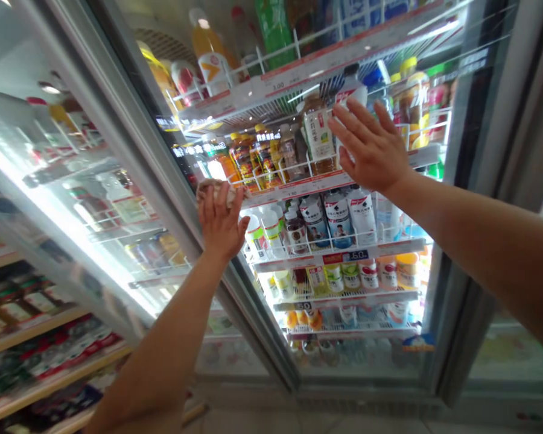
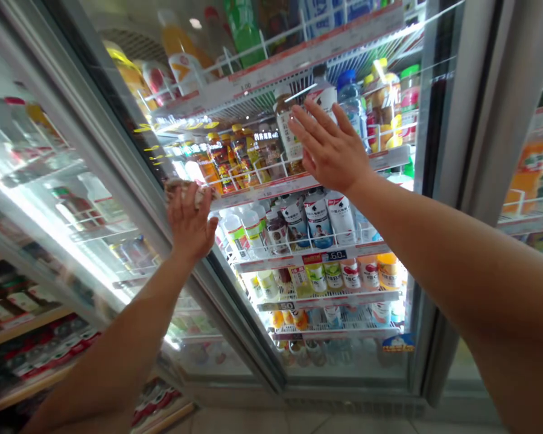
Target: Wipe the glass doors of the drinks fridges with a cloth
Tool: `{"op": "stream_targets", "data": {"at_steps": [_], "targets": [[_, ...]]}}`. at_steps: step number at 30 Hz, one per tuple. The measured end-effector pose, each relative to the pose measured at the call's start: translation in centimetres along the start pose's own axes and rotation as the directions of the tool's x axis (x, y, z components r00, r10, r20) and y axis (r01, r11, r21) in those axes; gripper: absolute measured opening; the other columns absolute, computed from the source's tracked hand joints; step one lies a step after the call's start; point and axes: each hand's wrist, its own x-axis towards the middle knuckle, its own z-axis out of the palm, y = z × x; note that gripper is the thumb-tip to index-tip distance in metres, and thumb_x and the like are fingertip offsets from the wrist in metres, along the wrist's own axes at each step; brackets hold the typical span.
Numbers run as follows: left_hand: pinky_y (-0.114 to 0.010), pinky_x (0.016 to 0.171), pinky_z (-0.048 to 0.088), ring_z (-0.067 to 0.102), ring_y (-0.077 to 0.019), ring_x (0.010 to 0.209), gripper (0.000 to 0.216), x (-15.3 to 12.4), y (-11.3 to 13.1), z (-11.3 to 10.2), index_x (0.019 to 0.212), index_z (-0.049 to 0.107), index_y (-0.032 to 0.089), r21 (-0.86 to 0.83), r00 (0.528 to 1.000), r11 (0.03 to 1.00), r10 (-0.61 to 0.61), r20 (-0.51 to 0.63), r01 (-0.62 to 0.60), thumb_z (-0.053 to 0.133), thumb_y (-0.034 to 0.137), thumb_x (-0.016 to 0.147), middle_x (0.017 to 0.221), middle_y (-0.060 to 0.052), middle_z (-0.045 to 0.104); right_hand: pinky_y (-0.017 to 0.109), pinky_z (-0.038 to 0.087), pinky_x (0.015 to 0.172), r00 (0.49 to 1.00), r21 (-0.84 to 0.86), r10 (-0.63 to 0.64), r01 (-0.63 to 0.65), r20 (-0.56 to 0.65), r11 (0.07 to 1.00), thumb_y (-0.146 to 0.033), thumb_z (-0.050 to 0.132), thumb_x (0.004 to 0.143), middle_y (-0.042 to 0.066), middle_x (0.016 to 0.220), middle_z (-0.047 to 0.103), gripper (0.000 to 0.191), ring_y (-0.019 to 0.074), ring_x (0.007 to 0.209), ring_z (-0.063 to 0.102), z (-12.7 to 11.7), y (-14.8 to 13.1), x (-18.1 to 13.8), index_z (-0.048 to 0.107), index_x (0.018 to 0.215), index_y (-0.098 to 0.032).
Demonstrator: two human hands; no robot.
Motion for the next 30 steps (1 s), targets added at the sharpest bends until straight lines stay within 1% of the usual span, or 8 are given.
{"op": "stream_targets", "data": {"at_steps": [3,6,12,15,19,22,27,30], "targets": [[-0.063,0.121,0.014,0.003,-0.0362,0.155,0.069,-3.3,2.1,1.3,0.161,0.016,0.031,0.015,1.0,1.0,-0.015,-0.011,0.015,0.033,0.06,0.1,0.167,-0.011,0.021,0.064,0.014,0.127,0.999,0.034,-0.017,0.019,-0.036,0.999,-0.031,0.041,0.096,-0.006,0.163,0.031,0.062,0.03,0.154,0.024,0.2,0.2,0.0,0.031,0.158,-0.037],[-0.06,0.123,0.011,0.008,-0.0354,0.155,0.065,-5.4,3.1,1.9,0.157,0.028,0.039,-0.004,0.984,0.988,0.153,0.09,-0.153,0.043,0.059,0.098,0.162,-0.007,0.033,0.065,0.015,0.126,0.999,0.033,-0.022,0.023,-0.042,0.999,-0.03,0.043,0.096,-0.005,0.162,0.034,0.063,0.0303,0.153,0.024,0.3,0.2,0.0,0.031,0.158,-0.035],[-0.063,0.122,0.008,0.007,-0.0348,0.155,0.064,1.0,0.9,0.2,0.159,0.025,0.036,-0.094,0.999,0.994,-0.047,0.008,0.047,0.026,0.062,0.101,0.167,-0.006,0.022,0.062,0.014,0.128,1.0,0.014,-0.004,0.005,-0.023,1.0,-0.029,0.041,0.096,-0.01,0.162,0.031,0.064,0.0273,0.154,0.022,0.1,0.1,-0.1,0.027,0.158,-0.041],[-0.066,0.121,0.008,0.002,-0.0367,0.155,0.065,0.4,2.6,0.8,0.16,0.018,0.033,-0.103,0.995,0.99,-0.102,-0.012,0.1,0.029,0.059,0.101,0.168,-0.007,0.016,0.063,0.013,0.128,1.0,0.02,0.001,0.0,-0.017,1.0,-0.029,0.042,0.095,-0.01,0.162,0.031,0.066,0.0288,0.154,0.022,0.1,0.2,-0.2,0.026,0.158,-0.041],[-0.058,0.125,0.008,0.01,-0.0334,0.155,0.067,-4.9,5.7,2.1,0.157,0.026,0.04,-0.069,0.977,0.979,0.196,0.089,-0.19,0.048,0.058,0.097,0.162,-0.004,0.034,0.062,0.014,0.128,1.0,0.025,-0.005,0.006,-0.018,1.0,-0.029,0.042,0.096,-0.01,0.162,0.031,0.064,0.029,0.154,0.023,0.1,0.3,-0.2,0.029,0.157,-0.041],[-0.05,0.127,0.006,0.022,-0.0281,0.153,0.061,-5.5,4.8,1.8,0.154,0.032,0.047,-0.061,0.92,0.937,0.351,0.173,-0.345,0.052,0.055,0.097,0.157,0.002,0.044,0.062,0.016,0.127,1.0,0.009,-0.016,0.016,-0.022,1.0,-0.028,0.041,0.096,-0.008,0.162,0.032,0.064,0.0285,0.154,0.023,0.1,0.2,-0.2,0.03,0.158,-0.038],[-0.058,0.124,0.014,0.012,-0.0324,0.155,0.06,-2.5,2.4,0.4,0.157,0.029,0.037,0.018,0.998,0.999,0.038,0.05,-0.039,0.042,0.051,0.101,0.166,-0.004,0.027,0.064,0.017,0.126,0.999,0.012,-0.02,0.021,-0.032,1.0,-0.027,0.044,0.094,-0.006,0.161,0.036,0.065,0.0298,0.153,0.024,0.1,0.2,-0.2,0.031,0.158,-0.036],[-0.061,0.124,0.013,0.007,-0.0355,0.155,0.062,-4.1,3.7,0.9,0.157,0.032,0.032,0.004,0.998,1.0,-0.016,0.062,0.016,0.045,0.052,0.099,0.165,-0.008,0.026,0.063,0.016,0.127,0.999,0.036,-0.019,0.02,-0.036,0.999,-0.027,0.043,0.094,-0.007,0.161,0.037,0.065,0.0289,0.153,0.025,0.2,0.3,-0.2,0.031,0.157,-0.037]]}}
